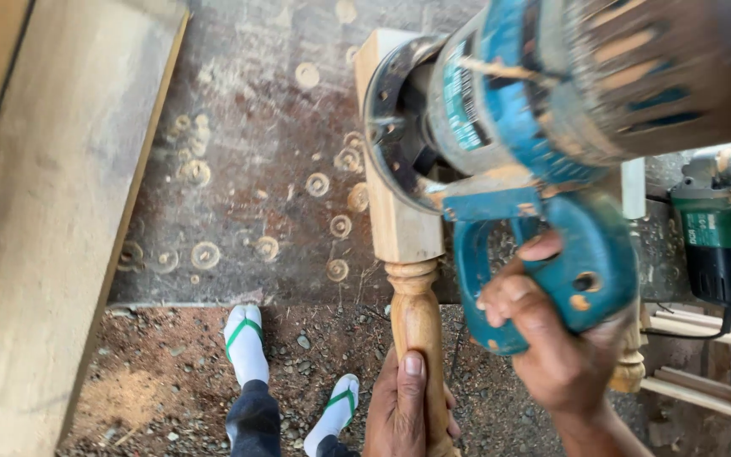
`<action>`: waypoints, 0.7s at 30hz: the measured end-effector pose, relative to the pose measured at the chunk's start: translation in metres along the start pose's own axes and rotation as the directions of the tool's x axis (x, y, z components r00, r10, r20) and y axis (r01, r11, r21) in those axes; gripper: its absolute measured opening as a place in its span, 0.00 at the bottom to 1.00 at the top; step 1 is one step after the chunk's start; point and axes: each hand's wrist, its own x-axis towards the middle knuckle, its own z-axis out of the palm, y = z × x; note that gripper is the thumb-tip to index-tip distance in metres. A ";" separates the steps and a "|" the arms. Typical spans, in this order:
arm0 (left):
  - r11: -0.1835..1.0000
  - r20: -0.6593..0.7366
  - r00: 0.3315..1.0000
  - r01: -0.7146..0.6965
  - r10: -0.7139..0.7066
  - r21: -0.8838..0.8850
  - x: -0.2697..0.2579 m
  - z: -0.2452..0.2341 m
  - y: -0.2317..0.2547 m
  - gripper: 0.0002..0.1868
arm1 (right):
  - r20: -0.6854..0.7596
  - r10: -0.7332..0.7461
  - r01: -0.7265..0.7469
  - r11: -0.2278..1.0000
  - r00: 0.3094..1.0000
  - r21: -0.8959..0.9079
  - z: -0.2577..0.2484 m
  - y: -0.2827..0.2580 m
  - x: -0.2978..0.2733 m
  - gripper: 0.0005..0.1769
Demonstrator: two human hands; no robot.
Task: Use a plunge router to shape the edges of wooden furniture components on a workbench.
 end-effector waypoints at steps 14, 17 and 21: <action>0.385 0.331 0.737 -0.617 0.589 0.686 0.099 0.033 0.290 0.38 | -0.225 0.058 -0.115 0.961 0.973 -0.251 0.027 -0.017 0.003 0.11; 0.548 0.407 0.834 -0.551 0.372 0.629 0.138 0.048 0.301 0.46 | -0.275 0.022 -0.097 0.960 0.961 -0.264 0.039 -0.023 0.004 0.12; 0.702 0.355 0.912 -0.391 0.207 0.595 0.150 0.046 0.300 0.52 | -0.352 0.215 -0.227 0.974 0.911 0.008 0.063 0.004 -0.023 0.08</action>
